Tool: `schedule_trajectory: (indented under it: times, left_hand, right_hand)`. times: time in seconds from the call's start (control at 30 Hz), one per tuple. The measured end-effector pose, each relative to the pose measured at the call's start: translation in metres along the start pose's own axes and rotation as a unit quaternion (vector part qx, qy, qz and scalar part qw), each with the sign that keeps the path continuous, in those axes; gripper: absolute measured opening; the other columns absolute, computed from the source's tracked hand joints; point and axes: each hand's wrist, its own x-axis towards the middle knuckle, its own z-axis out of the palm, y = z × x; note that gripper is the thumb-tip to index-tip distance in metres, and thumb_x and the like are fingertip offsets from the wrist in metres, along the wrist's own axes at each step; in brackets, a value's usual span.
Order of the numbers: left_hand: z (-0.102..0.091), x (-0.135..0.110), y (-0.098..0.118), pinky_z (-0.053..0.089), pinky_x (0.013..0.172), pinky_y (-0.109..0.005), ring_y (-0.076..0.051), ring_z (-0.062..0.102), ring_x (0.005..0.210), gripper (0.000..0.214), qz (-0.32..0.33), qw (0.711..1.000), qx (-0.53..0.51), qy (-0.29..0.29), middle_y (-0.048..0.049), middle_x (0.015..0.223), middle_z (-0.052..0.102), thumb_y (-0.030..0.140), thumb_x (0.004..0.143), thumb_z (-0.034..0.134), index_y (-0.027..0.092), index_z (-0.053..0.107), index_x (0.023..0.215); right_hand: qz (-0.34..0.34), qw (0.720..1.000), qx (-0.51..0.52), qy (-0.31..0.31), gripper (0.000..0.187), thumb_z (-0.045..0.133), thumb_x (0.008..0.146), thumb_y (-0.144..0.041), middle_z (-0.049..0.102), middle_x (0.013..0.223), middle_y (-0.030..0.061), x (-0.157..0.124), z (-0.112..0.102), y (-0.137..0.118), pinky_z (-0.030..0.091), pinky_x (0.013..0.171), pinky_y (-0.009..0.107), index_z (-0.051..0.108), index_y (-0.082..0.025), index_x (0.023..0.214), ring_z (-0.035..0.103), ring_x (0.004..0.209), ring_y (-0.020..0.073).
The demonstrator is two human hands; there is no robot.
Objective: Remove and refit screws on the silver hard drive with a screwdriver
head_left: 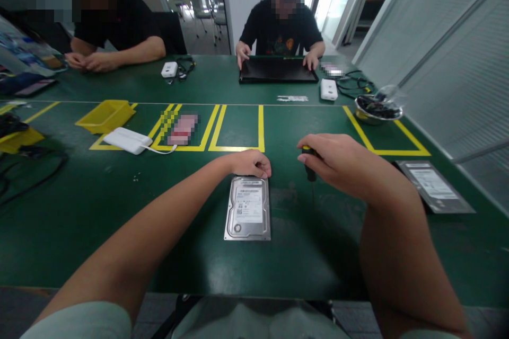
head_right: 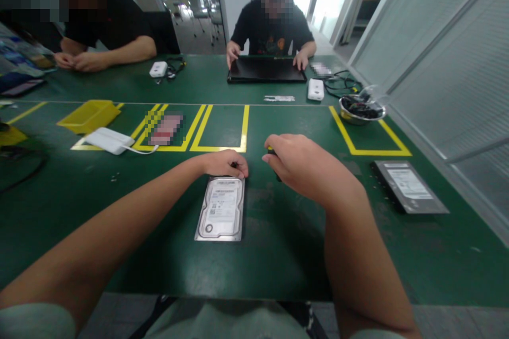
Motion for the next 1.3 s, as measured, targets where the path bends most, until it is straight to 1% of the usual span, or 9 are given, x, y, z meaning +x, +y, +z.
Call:
schedule_trajectory:
  times: [0.17,0.3,0.5,0.73,0.87,1.1,1.2,1.3]
  left_hand:
    - [-0.002,0.002,0.006,0.042,0.062,-0.022,-0.013,0.063,0.069,0.017,-0.010,1.000,0.018,-0.008,-0.0023,0.078,0.071,0.020,0.077,0.065,0.014,0.074,0.090]
    - [-0.003,0.003,0.014,0.042,0.061,-0.023,-0.014,0.063,0.068,0.017,-0.020,0.999,0.040,-0.009,-0.0022,0.077,0.071,0.018,0.074,0.065,0.015,0.075,0.087]
    - [-0.003,0.005,0.022,0.043,0.062,-0.024,-0.014,0.063,0.069,0.019,-0.037,0.998,0.052,-0.016,-0.0017,0.077,0.071,0.015,0.070,0.065,0.017,0.075,0.086]
    - [-0.005,0.010,0.015,0.048,0.067,-0.026,-0.015,0.064,0.071,0.019,-0.067,0.997,0.000,-0.050,-0.0021,0.078,0.071,0.018,0.071,0.068,0.016,0.073,0.089]
    - [-0.006,0.014,0.011,0.050,0.071,-0.028,-0.015,0.063,0.071,0.019,-0.079,0.995,-0.026,-0.059,-0.0016,0.076,0.071,0.018,0.070,0.070,0.016,0.072,0.088]
    - [-0.007,0.017,0.008,0.050,0.070,-0.028,-0.014,0.062,0.070,0.020,-0.087,0.991,-0.062,-0.080,0.0001,0.073,0.069,0.020,0.067,0.073,0.016,0.070,0.086]
    - [-0.006,0.016,0.007,0.050,0.070,-0.029,-0.015,0.064,0.072,0.021,-0.087,0.990,-0.075,-0.081,-0.0005,0.076,0.069,0.020,0.068,0.072,0.016,0.069,0.088]
    - [-0.003,0.012,0.006,0.052,0.071,-0.030,-0.017,0.065,0.077,0.026,-0.084,0.991,-0.076,-0.067,-0.0022,0.082,0.071,0.021,0.069,0.070,0.016,0.067,0.094]
  right_hand:
    - [-0.002,1.000,-0.006,0.003,0.022,0.044,0.099,-0.032,0.068,0.095,0.0081,-0.001,0.001,-0.001,0.042,0.079,0.035,0.060,-0.018,0.105,0.063,0.092,0.0242]
    - [-0.003,1.000,-0.004,0.004,0.022,0.043,0.099,-0.033,0.068,0.093,0.0081,-0.002,0.001,-0.001,0.042,0.077,0.035,0.060,-0.019,0.103,0.063,0.088,0.0235]
    - [-0.003,1.000,-0.004,0.005,0.021,0.044,0.099,-0.033,0.068,0.093,0.0078,0.000,0.001,-0.001,0.042,0.078,0.035,0.059,-0.019,0.103,0.063,0.090,0.0239]
    - [-0.007,1.000,0.001,-0.002,0.022,0.043,0.099,-0.032,0.067,0.094,0.0079,-0.001,0.000,-0.002,0.042,0.079,0.035,0.059,-0.018,0.105,0.063,0.090,0.0236]
    - [-0.006,1.000,0.002,-0.002,0.022,0.044,0.099,-0.032,0.067,0.093,0.0077,-0.001,0.000,-0.002,0.042,0.078,0.035,0.060,-0.018,0.102,0.063,0.089,0.0236]
    - [-0.010,1.000,0.001,0.004,0.022,0.045,0.098,-0.033,0.067,0.093,0.0073,0.001,0.002,0.000,0.041,0.078,0.034,0.060,-0.018,0.103,0.063,0.089,0.0235]
    - [-0.010,1.000,-0.001,0.006,0.021,0.045,0.098,-0.033,0.067,0.092,0.0068,0.001,0.002,0.000,0.041,0.077,0.034,0.060,-0.018,0.103,0.063,0.088,0.0232]
    - [-0.010,1.000,0.002,0.009,0.020,0.046,0.098,-0.032,0.067,0.091,0.0067,0.001,0.002,0.000,0.042,0.077,0.034,0.060,-0.018,0.103,0.063,0.088,0.0234]
